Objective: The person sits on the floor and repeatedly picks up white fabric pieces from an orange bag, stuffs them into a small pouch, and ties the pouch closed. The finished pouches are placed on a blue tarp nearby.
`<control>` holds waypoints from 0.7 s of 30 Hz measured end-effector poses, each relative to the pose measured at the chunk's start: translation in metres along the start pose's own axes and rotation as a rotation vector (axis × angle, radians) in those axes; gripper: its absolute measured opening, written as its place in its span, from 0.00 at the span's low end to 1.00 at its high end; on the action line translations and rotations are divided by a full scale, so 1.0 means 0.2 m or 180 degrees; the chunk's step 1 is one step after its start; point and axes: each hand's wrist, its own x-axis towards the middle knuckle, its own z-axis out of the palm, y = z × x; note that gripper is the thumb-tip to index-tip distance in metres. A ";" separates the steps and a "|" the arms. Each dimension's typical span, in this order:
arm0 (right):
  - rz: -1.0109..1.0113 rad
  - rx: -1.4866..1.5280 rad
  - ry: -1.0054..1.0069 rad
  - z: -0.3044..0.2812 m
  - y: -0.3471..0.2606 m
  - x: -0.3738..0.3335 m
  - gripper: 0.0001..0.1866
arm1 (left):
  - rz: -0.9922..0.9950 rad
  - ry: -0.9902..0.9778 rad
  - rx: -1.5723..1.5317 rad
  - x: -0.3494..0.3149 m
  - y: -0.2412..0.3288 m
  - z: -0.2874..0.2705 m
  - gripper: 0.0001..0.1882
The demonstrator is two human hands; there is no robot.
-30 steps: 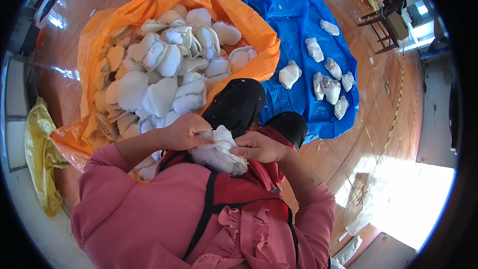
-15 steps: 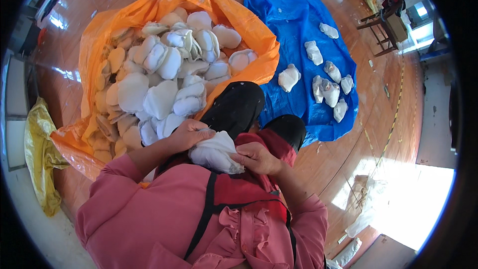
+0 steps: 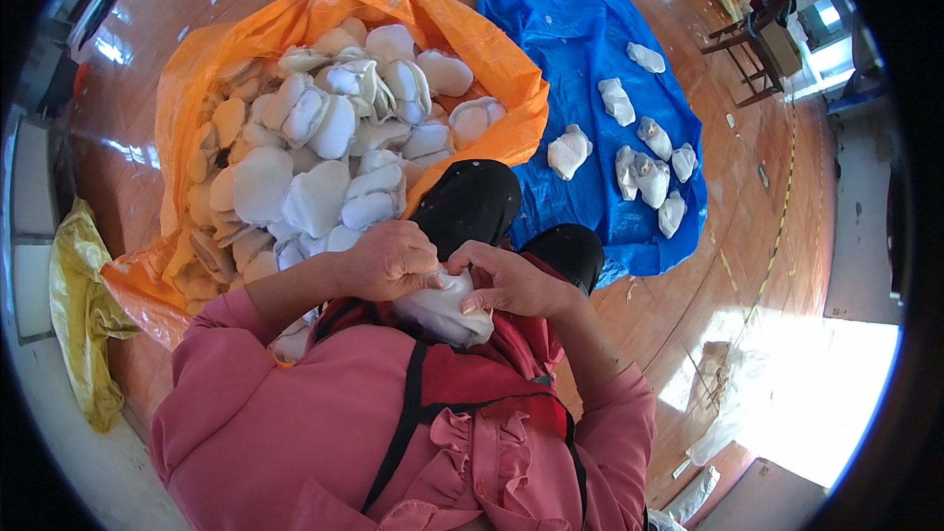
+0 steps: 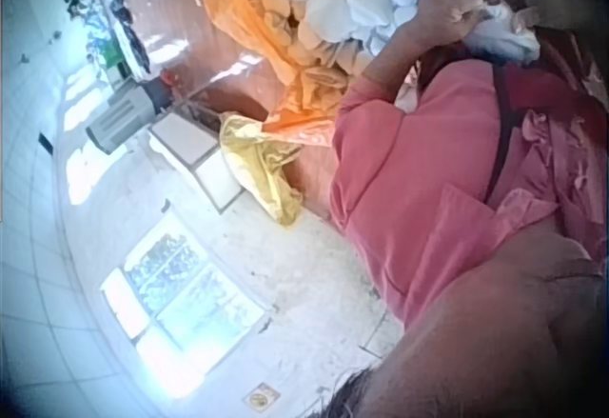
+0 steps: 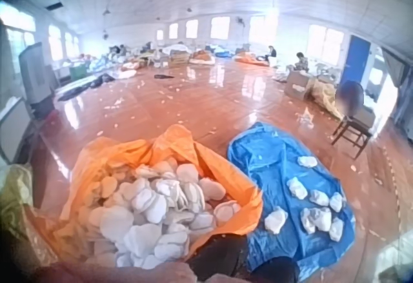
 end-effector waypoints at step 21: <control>-0.1002 -0.1303 0.0717 0.07 0.06 0.14 0.13 | -0.2047 0.1329 -0.0472 -0.13 -0.08 0.19 0.09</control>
